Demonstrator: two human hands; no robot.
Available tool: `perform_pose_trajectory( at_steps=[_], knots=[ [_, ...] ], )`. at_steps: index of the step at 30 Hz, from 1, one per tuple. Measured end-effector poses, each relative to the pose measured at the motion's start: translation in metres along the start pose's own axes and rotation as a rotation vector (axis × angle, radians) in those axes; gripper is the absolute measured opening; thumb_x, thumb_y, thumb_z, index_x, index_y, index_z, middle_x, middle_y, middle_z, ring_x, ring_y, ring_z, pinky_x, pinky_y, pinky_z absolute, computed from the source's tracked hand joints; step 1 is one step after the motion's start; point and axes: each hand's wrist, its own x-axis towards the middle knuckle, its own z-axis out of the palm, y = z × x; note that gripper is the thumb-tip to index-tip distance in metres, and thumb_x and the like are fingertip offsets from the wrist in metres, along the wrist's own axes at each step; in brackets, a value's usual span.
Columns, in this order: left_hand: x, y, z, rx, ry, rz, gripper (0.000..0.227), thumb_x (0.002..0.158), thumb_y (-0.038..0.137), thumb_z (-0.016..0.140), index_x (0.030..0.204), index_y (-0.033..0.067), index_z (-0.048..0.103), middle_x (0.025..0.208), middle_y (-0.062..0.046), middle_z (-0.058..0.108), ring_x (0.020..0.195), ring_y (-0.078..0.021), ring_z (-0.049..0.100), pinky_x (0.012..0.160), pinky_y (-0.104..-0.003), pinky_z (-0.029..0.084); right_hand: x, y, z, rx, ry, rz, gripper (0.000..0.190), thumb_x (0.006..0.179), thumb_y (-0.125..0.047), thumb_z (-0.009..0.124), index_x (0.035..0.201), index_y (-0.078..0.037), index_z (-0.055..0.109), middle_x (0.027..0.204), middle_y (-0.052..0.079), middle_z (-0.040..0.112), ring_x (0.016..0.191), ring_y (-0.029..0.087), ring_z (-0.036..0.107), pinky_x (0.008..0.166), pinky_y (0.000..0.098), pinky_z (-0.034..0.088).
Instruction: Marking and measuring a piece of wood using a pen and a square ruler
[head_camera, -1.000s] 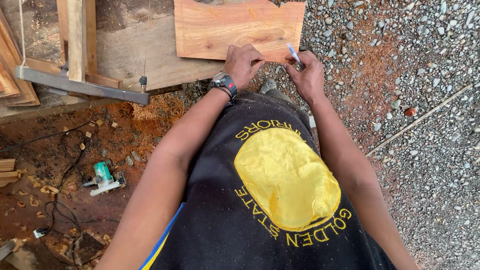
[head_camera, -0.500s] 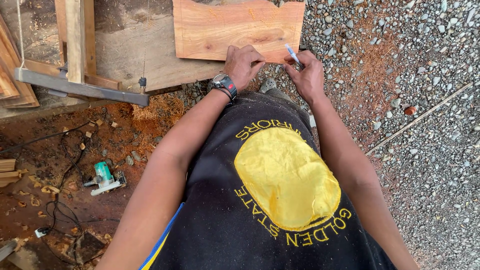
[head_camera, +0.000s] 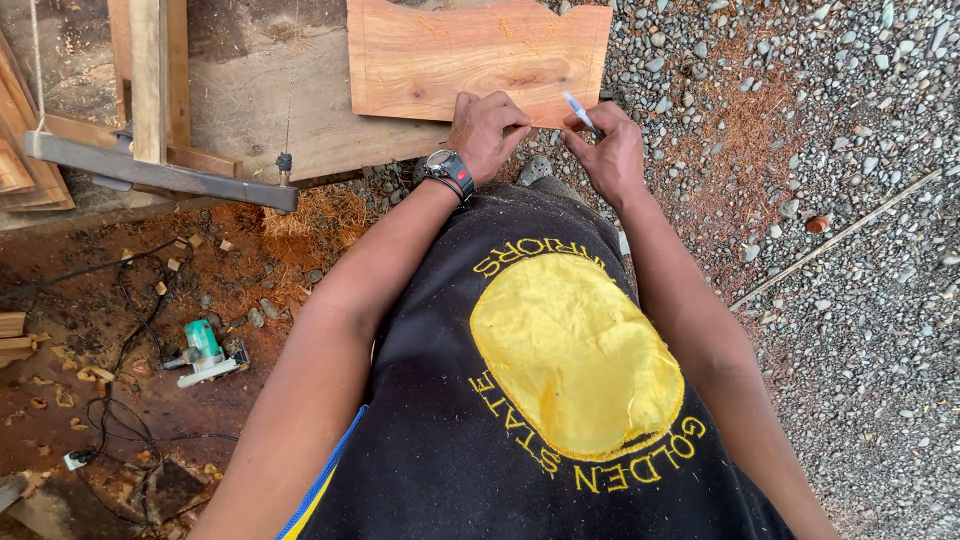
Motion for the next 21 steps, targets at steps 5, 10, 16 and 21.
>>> perform_pose_trajectory(
  at_steps=[5, 10, 16, 21],
  knots=[
    [0.0002, 0.0019, -0.0021, -0.007, 0.028, 0.024, 0.005, 0.108, 0.039, 0.094, 0.113, 0.0377, 0.095, 0.111, 0.01, 0.083, 0.091, -0.0277, 0.069, 0.095, -0.051, 0.04, 0.0019, 0.0018, -0.0002, -0.016, 0.001, -0.027, 0.018, 0.107, -0.007, 0.102, 0.123, -0.011, 0.096, 0.118, 0.008, 0.084, 0.109, 0.024, 0.081, 0.097, 0.0399, 0.061],
    [0.0013, 0.0045, -0.0051, -0.005, 0.001, 0.007, 0.005, 0.109, 0.039, 0.093, 0.113, 0.0368, 0.095, 0.112, 0.01, 0.081, 0.094, -0.027, 0.068, 0.096, -0.05, 0.038, 0.0023, -0.006, -0.0005, -0.003, -0.016, 0.009, 0.017, 0.106, -0.009, 0.101, 0.122, -0.01, 0.095, 0.122, 0.011, 0.086, 0.116, 0.028, 0.081, 0.101, 0.043, 0.061],
    [0.0027, 0.0055, -0.0045, -0.012, 0.01, 0.004, 0.006, 0.107, 0.036, 0.094, 0.113, 0.0364, 0.095, 0.11, 0.009, 0.082, 0.096, -0.0229, 0.071, 0.098, -0.05, 0.037, 0.004, -0.0011, 0.0016, -0.036, -0.012, 0.005, 0.012, 0.107, -0.012, 0.103, 0.116, -0.012, 0.096, 0.117, 0.009, 0.086, 0.108, 0.027, 0.081, 0.093, 0.045, 0.062],
    [0.0045, 0.007, -0.0041, -0.021, 0.017, -0.01, 0.01, 0.106, 0.04, 0.096, 0.113, 0.0349, 0.092, 0.11, 0.011, 0.083, 0.096, -0.0214, 0.073, 0.098, -0.049, 0.037, 0.0041, -0.0027, -0.0003, -0.025, -0.016, -0.01, 0.01, 0.109, -0.008, 0.101, 0.116, -0.01, 0.093, 0.119, 0.01, 0.086, 0.113, 0.029, 0.081, 0.098, 0.047, 0.064]
  ],
)
